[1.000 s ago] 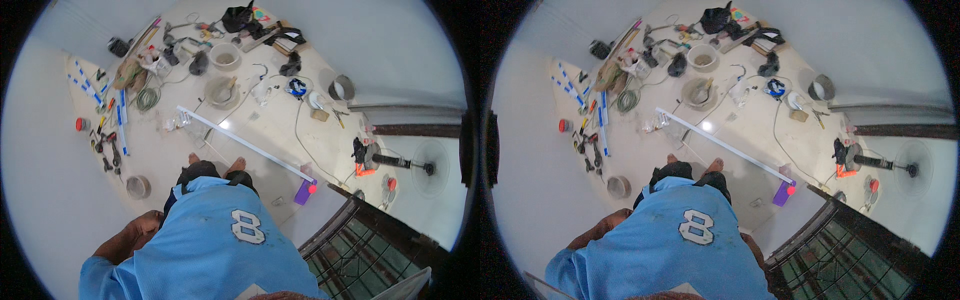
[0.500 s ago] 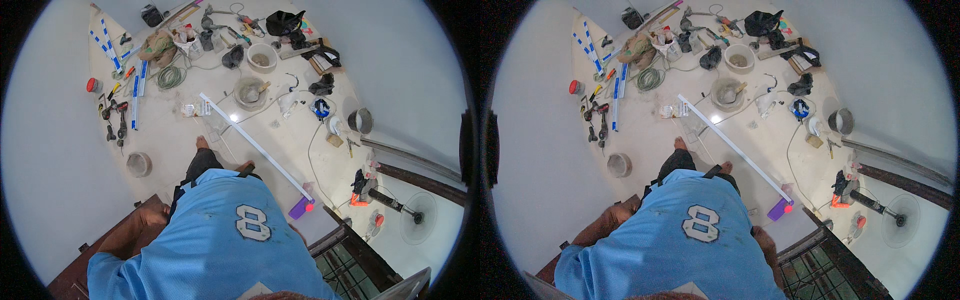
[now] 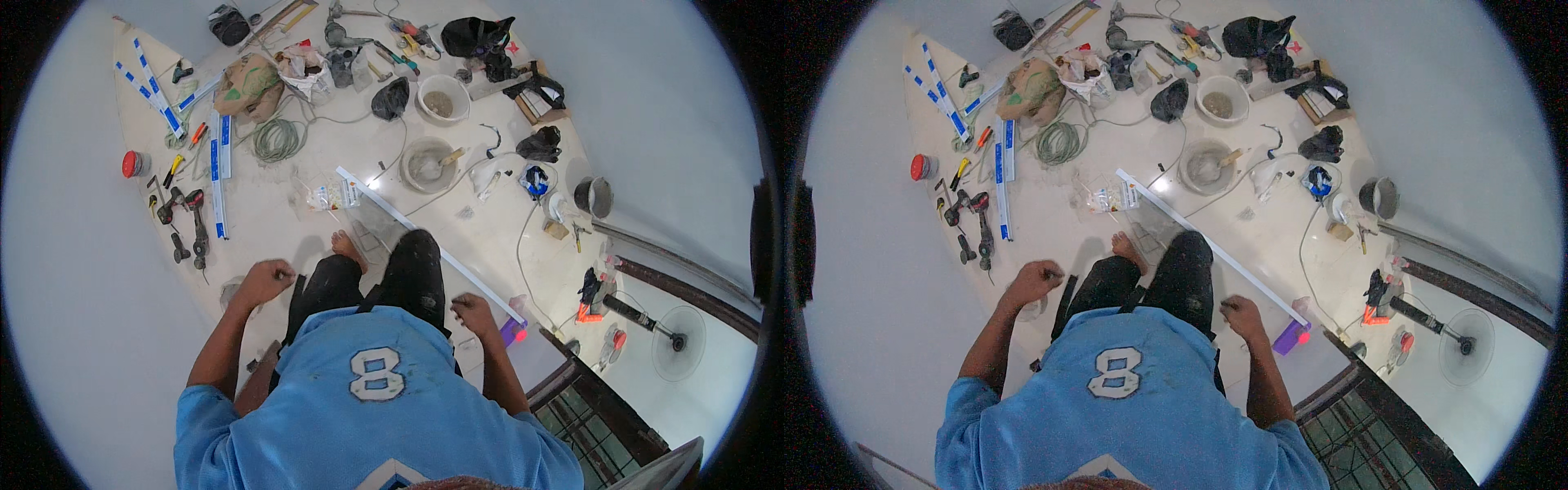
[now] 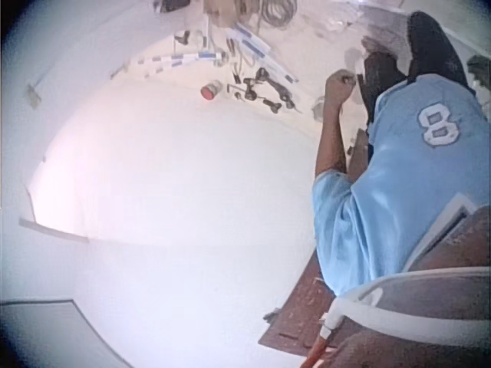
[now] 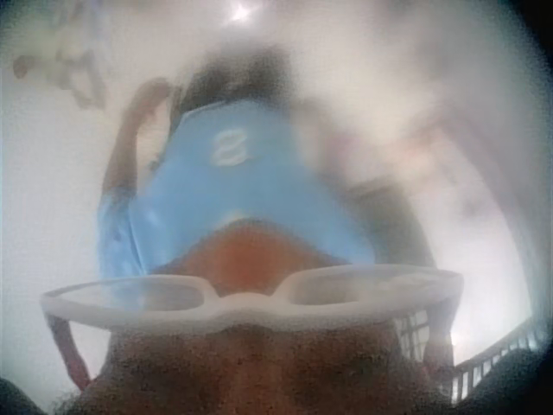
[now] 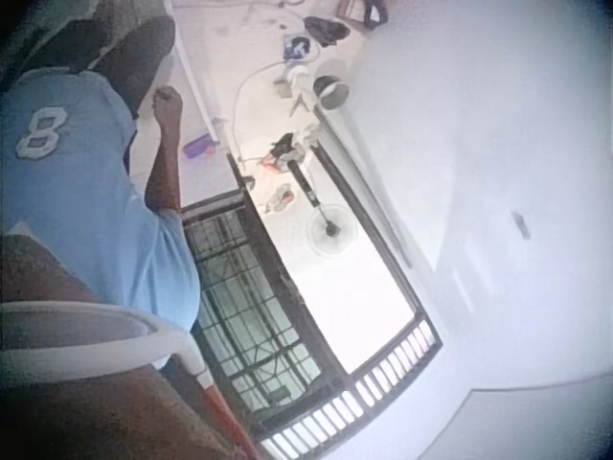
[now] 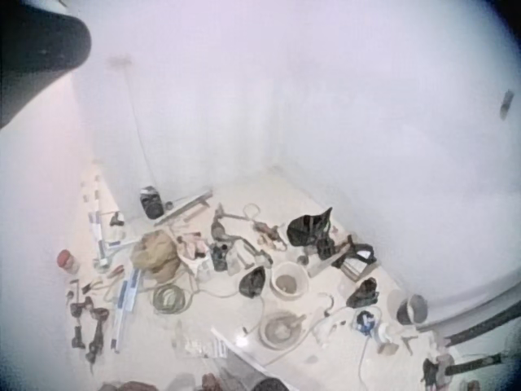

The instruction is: The person rummages through a bag, then sits on the floor and uses a power drill to drive screws into an aluminum extrusion. The person then aligns and secures the extrusion pieces together.

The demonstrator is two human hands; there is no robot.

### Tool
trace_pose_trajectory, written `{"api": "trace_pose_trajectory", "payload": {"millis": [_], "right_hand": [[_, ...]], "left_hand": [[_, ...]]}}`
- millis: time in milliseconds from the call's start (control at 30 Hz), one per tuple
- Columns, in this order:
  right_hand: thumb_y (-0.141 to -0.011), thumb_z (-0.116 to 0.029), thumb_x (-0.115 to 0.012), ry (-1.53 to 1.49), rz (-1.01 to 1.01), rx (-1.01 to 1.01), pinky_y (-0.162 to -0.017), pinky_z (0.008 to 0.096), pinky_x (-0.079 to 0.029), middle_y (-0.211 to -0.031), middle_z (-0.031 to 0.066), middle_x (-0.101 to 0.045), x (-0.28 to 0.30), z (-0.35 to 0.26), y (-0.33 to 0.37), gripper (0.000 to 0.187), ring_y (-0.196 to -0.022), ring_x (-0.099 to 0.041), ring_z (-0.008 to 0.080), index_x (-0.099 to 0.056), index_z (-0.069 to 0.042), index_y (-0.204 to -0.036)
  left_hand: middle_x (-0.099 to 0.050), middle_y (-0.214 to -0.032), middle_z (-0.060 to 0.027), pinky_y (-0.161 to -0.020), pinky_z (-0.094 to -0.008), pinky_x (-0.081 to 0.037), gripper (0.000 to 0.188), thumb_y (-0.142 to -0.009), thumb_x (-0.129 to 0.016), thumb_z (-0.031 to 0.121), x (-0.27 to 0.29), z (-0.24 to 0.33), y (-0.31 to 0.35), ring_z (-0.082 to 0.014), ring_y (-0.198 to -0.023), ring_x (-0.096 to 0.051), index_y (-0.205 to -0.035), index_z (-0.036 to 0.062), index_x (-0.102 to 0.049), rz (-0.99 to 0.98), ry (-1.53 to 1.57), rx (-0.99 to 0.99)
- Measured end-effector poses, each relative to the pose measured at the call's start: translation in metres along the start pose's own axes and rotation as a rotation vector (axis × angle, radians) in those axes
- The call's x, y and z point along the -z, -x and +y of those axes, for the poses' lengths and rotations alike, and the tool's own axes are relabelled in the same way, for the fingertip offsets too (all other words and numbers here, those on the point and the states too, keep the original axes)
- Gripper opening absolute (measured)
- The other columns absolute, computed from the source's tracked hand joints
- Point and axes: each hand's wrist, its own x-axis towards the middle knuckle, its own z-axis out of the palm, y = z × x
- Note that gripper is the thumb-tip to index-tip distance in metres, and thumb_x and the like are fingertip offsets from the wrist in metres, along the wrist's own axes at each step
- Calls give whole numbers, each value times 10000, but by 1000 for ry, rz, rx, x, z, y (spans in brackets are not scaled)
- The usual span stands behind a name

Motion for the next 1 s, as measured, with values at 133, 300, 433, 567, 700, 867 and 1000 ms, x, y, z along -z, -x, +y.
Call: {"api": "trace_pose_trajectory", "payload": {"millis": [133, 300, 433, 567, 700, 867, 1000], "right_hand": [[-919, -263, -708, 292, 116, 290, -932, 499, -571, -1095, 199, -767, -26, -85, -100, 282, -1055, -725, 424, -772, -30, -1064], [-943, -254, -696, 254, 233, 347, -940, 505, -561, -1085, 219, -765, -24, -187, -260, 285, -1046, -720, 438, -771, -29, -1099], [-971, -266, -666, -7, 263, 335, -905, 448, -554, -1059, 183, -770, -35, -208, -440, 293, -1009, -725, 362, -771, -33, -1116], [-988, -166, -587, 13, 343, 331, -944, 529, -560, -1157, 204, -744, -48, -244, -608, 240, -1084, -695, 451, -722, -81, -1167], [-1000, -136, -550, 90, 394, 407, -932, 556, -569, -1170, 220, -743, -62, -238, -783, 315, -1075, -703, 465, -682, -115, -1285], [-1034, -240, -535, 261, 243, 348, -897, 590, -589, -1071, 242, -758, -53, -283, -915, 296, -1000, -737, 459, -687, -137, -1266], [-1087, -412, -522, 457, 98, 146, -984, 561, -563, -1209, 211, -751, -47, -292, -948, 389, -1136, -710, 441, -697, -156, -1322]], "left_hand": [[-745, -1111, -145, -864, -384, -591, 273, -892, -759, 141, 24, 58, -105, -282, -934, -725, -1157, 75, -767, 71, -120, -233], [-728, -1118, -181, -938, -435, -568, 263, -935, -725, 157, 43, 131, -259, -351, -1068, -698, -1182, 80, -776, 165, -89, -411], [-719, -1096, -168, -1005, -458, -537, 280, -949, -717, 187, 49, 151, -436, -385, -1129, -669, -1208, 100, -776, 212, -167, -452], [-674, -1304, -225, -1045, -522, -536, 368, -1007, -663, 263, 21, 116, -657, -467, -1252, -600, -1359, 174, -725, 281, -591, -620], [-552, -1356, -265, -1033, -557, -539, 414, -988, -662, 333, -1, 121, -812, -486, -1215, -616, -1339, 117, -702, 107, -418, -161], [-521, -1391, -293, -1012, -581, -545, 635, -975, -698, 319, -7, 85, -961, -512, -1228, -619, -1496, 23, -489, 290, -348, -152], [-542, -1404, -298, -1010, -574, -540, 729, -944, -726, 166, 16, 73, -993, -515, -1229, -623, -1558, 4, -368, 312, -308, -318]]}}
